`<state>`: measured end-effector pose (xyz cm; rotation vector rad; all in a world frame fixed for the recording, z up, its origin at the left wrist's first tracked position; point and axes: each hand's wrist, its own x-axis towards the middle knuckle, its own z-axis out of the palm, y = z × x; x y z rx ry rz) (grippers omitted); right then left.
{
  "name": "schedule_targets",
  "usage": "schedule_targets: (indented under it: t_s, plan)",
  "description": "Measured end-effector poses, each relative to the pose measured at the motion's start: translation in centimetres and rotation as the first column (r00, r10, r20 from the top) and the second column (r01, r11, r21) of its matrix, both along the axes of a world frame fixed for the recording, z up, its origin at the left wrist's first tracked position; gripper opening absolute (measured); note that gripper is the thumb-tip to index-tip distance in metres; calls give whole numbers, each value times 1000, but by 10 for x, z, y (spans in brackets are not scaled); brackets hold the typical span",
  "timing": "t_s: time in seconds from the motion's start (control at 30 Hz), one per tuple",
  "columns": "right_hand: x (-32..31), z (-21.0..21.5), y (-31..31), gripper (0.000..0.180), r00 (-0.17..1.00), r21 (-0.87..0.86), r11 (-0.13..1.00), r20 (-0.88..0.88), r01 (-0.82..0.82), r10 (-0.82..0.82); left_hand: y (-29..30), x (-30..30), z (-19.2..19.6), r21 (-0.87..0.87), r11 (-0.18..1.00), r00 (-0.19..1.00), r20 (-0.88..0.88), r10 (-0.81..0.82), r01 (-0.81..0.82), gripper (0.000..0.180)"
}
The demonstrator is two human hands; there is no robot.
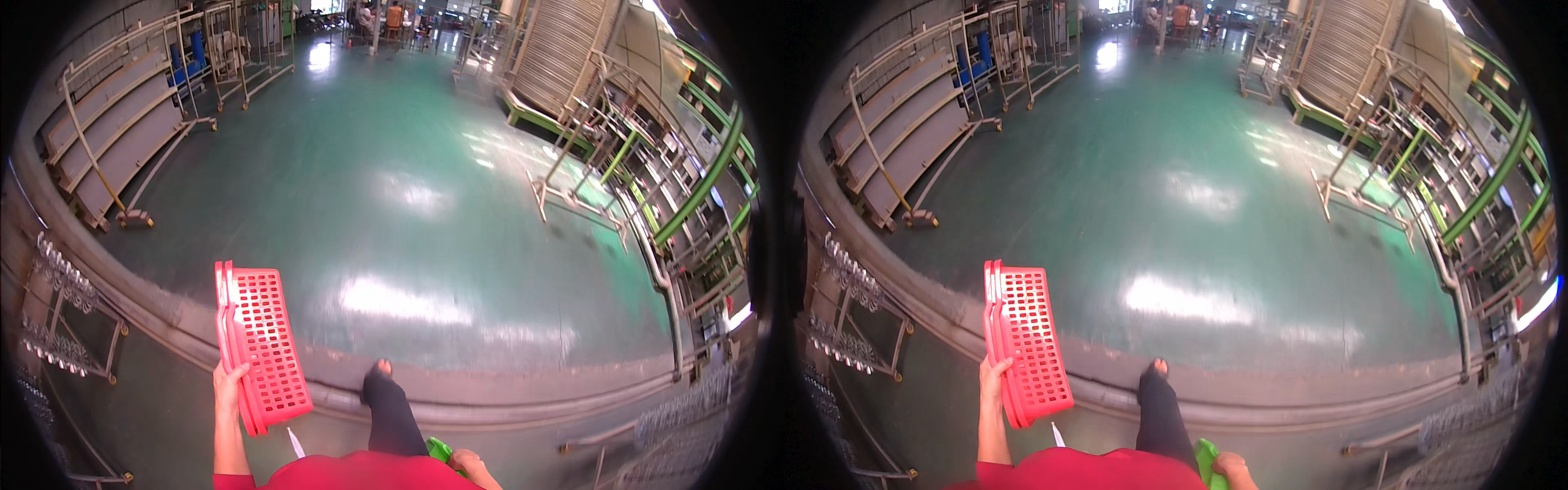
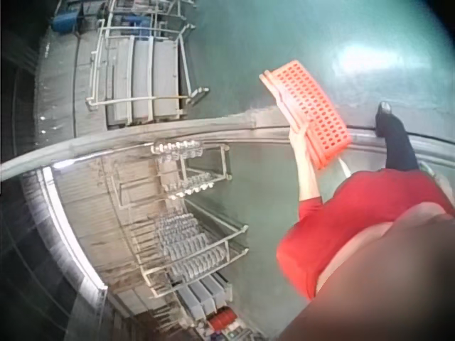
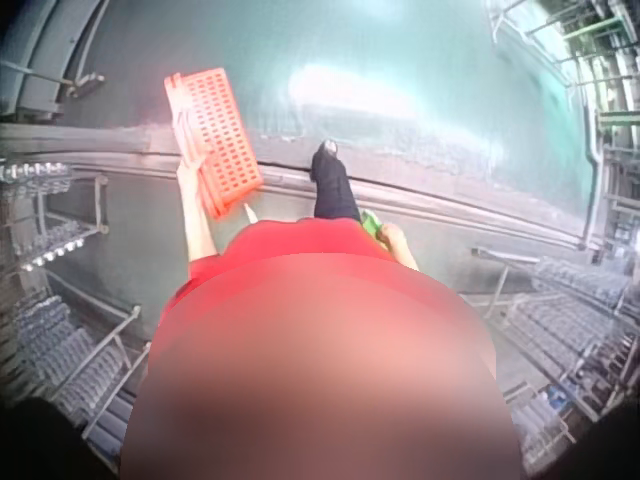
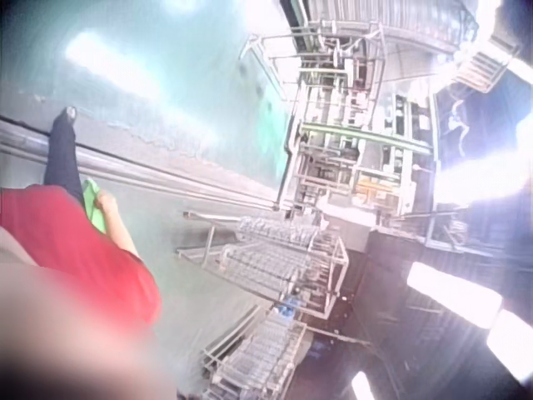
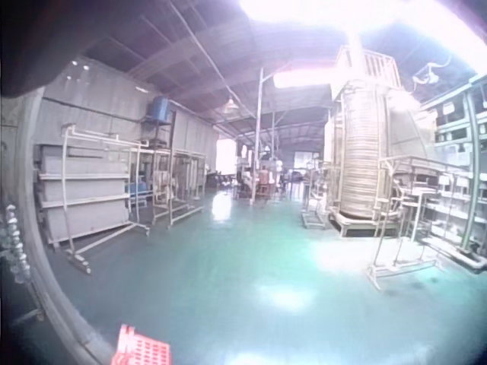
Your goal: The person wipes the inside of a red plastic basket with a cloth, then moves to a table to wipe the exterior of several cardboard boxes. They rinse the cloth in a bucket of water and continue wiping the boxes. Finally, they carry a stack of red baskets across the factory floor.
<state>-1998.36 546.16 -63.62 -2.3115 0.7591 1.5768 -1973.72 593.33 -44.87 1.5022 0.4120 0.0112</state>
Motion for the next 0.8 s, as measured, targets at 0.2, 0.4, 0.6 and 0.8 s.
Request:
schedule_targets:
  t_s: [0.2, 0.4, 0.6, 0.8]
  plan:
    - [275, 46, -141, 39, 979, 510, 848, 198, -142, 45, -82, 277, 92, -151, 981, 989, 63, 132, -122, 43]
    - [587, 54, -207, 38, 993, 306, 945, 36, -118, 113, -151, 521, 88, -46, 999, 977, 210, 23, -13, 42]
    - [875, 38, -276, 38, 926, 446, 893, 360, -60, -118, -246, 839, 68, 143, 982, 975, 163, -149, 126, 37]
    - [1173, 58, -338, 41, 899, 383, 909, 437, -162, -24, -343, 1182, 51, 22, 989, 976, 161, -146, 145, 38]
